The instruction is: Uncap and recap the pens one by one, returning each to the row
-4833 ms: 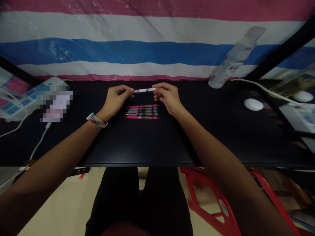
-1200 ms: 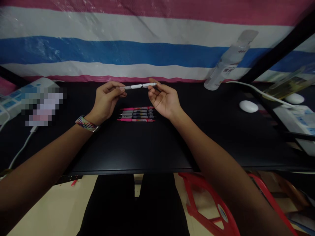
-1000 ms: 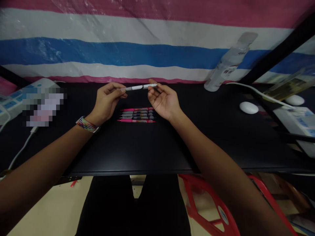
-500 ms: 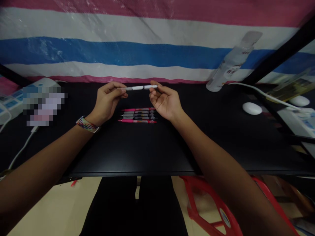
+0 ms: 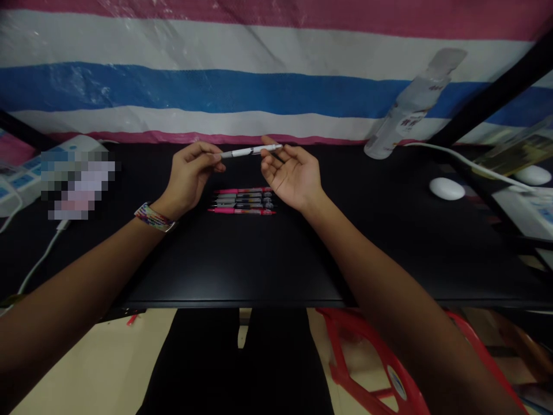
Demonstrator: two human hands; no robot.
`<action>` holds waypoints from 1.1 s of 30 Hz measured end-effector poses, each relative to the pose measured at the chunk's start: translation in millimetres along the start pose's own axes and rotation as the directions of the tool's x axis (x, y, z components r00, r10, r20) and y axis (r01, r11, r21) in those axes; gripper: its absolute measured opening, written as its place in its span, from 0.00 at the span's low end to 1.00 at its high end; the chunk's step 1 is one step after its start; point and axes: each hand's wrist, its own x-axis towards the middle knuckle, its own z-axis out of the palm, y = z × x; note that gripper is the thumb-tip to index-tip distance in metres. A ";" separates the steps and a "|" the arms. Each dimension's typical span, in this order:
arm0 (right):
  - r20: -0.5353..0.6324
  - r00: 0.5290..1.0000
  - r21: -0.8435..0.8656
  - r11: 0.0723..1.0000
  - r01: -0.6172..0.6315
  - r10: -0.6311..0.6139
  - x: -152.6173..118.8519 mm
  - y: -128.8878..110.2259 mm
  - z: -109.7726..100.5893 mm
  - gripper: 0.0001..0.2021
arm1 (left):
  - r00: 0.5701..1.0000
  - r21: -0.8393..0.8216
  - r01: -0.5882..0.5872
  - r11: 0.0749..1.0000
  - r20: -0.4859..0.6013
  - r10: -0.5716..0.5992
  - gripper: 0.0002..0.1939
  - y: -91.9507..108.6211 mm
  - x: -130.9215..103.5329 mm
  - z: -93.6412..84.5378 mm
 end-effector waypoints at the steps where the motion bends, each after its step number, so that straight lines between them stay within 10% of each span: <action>1: -0.012 1.000 0.018 1.000 -0.011 0.011 -0.2 -0.3 0.6 0.16 | 1.000 -0.003 0.003 1.000 -0.002 -0.003 0.03 0.3 -0.1 0.1; 14: -0.109 0.983 0.254 0.960 -0.117 0.148 -3.1 -5.7 10.0 0.11 | 1.000 -0.007 0.027 1.000 -0.004 -0.027 0.03 1.6 -1.3 1.3; 33: -0.042 0.999 -0.075 0.997 0.003 -0.007 -2.5 -1.7 4.1 0.17 | 0.999 0.024 0.007 1.000 0.038 -0.008 0.05 1.8 -1.7 0.1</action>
